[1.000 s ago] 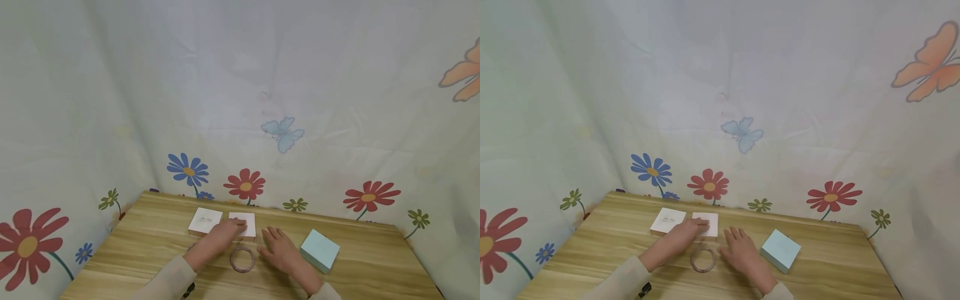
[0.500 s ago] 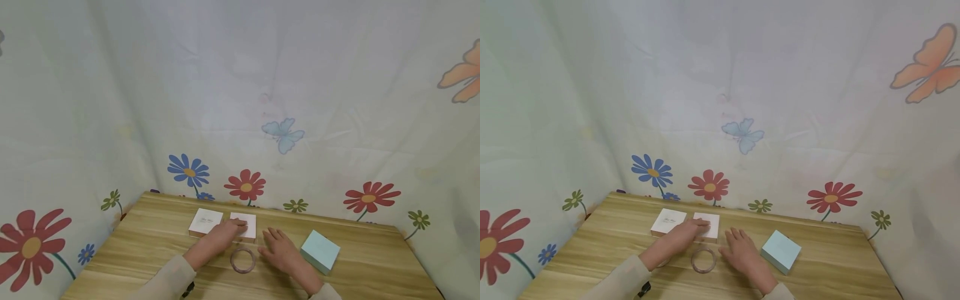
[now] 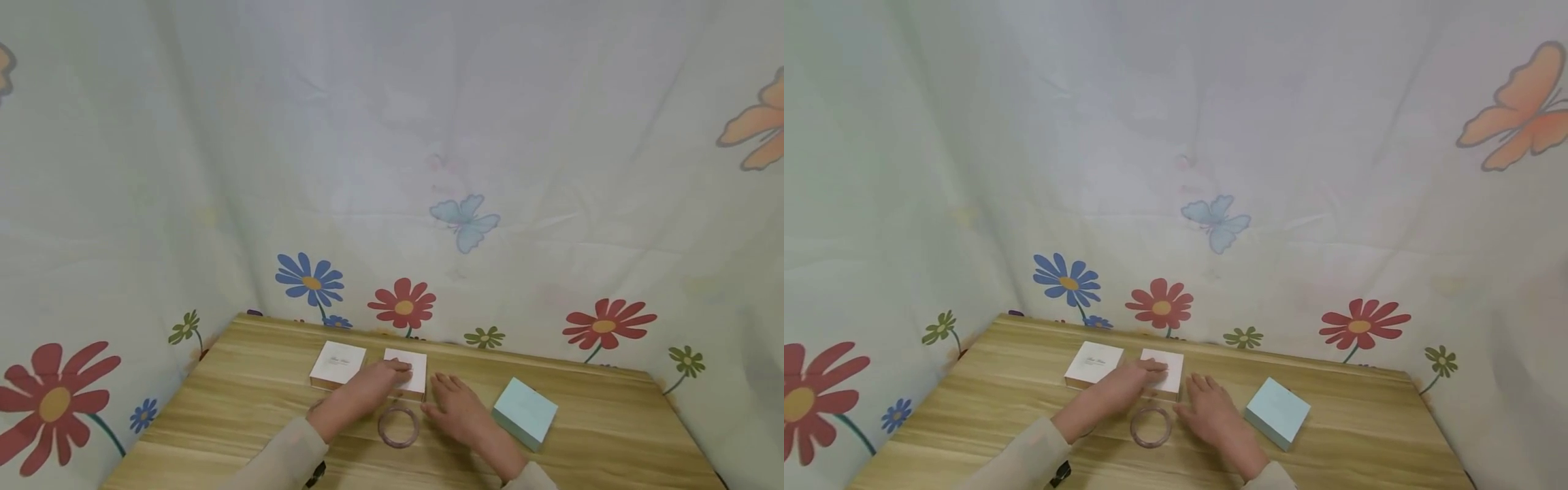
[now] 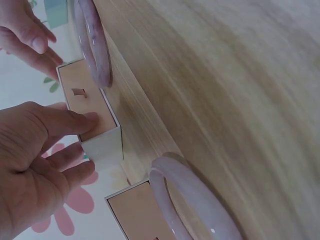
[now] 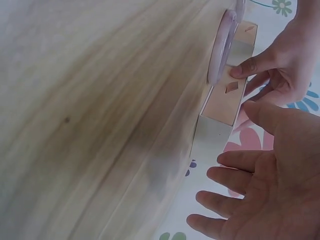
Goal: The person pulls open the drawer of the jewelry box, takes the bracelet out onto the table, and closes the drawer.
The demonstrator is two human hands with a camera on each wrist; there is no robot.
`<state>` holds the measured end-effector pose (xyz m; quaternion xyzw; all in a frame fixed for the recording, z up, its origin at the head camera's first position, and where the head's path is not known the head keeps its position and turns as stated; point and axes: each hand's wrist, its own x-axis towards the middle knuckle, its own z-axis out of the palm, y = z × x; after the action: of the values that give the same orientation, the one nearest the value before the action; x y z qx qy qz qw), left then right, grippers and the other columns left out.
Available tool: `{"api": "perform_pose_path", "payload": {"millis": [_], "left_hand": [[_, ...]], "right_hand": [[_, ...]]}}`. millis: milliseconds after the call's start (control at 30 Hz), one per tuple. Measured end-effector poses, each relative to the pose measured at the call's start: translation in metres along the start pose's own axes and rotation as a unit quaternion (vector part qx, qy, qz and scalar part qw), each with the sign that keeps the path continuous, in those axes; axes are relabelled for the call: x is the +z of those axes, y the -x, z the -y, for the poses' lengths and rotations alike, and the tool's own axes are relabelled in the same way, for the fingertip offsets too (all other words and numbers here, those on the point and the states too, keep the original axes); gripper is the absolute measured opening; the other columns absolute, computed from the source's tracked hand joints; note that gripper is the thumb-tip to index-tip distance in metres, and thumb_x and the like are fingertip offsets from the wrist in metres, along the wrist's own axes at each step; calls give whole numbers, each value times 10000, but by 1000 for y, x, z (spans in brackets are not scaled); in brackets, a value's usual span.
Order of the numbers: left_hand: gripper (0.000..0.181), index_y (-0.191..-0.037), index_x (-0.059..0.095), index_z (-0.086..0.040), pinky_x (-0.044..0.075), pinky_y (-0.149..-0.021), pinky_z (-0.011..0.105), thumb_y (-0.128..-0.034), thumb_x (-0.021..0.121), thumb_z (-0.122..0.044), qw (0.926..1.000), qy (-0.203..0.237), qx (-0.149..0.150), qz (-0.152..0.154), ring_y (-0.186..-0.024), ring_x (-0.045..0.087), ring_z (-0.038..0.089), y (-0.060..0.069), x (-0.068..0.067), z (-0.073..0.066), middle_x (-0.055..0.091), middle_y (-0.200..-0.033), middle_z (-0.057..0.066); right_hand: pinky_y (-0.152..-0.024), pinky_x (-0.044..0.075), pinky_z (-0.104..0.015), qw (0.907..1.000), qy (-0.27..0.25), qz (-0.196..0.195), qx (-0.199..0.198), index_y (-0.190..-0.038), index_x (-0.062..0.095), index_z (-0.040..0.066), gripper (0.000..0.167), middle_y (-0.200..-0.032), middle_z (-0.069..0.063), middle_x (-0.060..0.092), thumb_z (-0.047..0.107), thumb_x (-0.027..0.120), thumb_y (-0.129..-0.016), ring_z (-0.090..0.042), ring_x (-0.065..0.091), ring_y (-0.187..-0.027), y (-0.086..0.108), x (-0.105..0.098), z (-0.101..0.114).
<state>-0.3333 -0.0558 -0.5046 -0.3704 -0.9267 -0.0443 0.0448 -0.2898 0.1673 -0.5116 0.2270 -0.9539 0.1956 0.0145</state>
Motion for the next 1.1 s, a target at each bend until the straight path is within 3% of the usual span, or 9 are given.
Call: {"api": "perform_pose_path", "payload": {"millis": [233,400,533,767,900,1100], "left_hand": [[472,-1370,648,-136,461,-1074,371,-926,692,19,9999,-29,115,13,-1342,541,271,1,5,1,565,-1467,25],[374,-1319,681,-108,489,-1041,338,-950,724,-154,9997,131,198,-54,-1293,582,243,-4,3,-1,594,-1427,48],[317,-1232,703,-124,509,-1002,299,-951,723,-268,9999,44,88,87,-1219,623,190,-10,-2,-4,629,-1360,25],[295,-1141,693,-117,544,-903,327,-916,725,-304,9987,-406,-102,301,-1081,628,207,-12,-11,-20,644,-1220,16],[254,-1131,712,-166,534,-926,331,-906,725,-283,9965,-818,-4,192,-1134,601,204,-13,-10,-31,638,-1245,-10],[324,-1224,699,-240,487,-1023,356,-911,717,-319,9960,-839,268,134,-1259,554,198,-18,-11,-55,607,-1353,-38]], "right_hand": [[-1151,317,-576,9997,-112,115,182,-1427,512,-68,618,-1497,-281,465,352,644,-993,-501,397,-1395,2,-5,0],[-1139,335,-577,9994,32,78,345,-1416,533,-48,604,-1486,-269,483,357,655,-986,-495,413,-1385,3,-9,-5],[-1123,348,-594,9995,-5,-1,308,-1405,545,-46,584,-1476,-278,489,337,662,-980,-510,419,-1372,1,-11,-10],[-1101,377,-590,9987,29,-128,486,-1405,542,-56,570,-1478,-286,480,268,693,-960,-500,428,-1369,5,-22,-22],[-1093,382,-593,9977,27,-88,679,-1426,527,-43,578,-1494,-276,466,251,700,-960,-476,418,-1387,10,-35,-30],[-1041,425,-610,9970,206,-98,736,-1423,536,-16,550,-1478,-284,478,243,698,-966,-482,445,-1361,18,-54,-45]]}}
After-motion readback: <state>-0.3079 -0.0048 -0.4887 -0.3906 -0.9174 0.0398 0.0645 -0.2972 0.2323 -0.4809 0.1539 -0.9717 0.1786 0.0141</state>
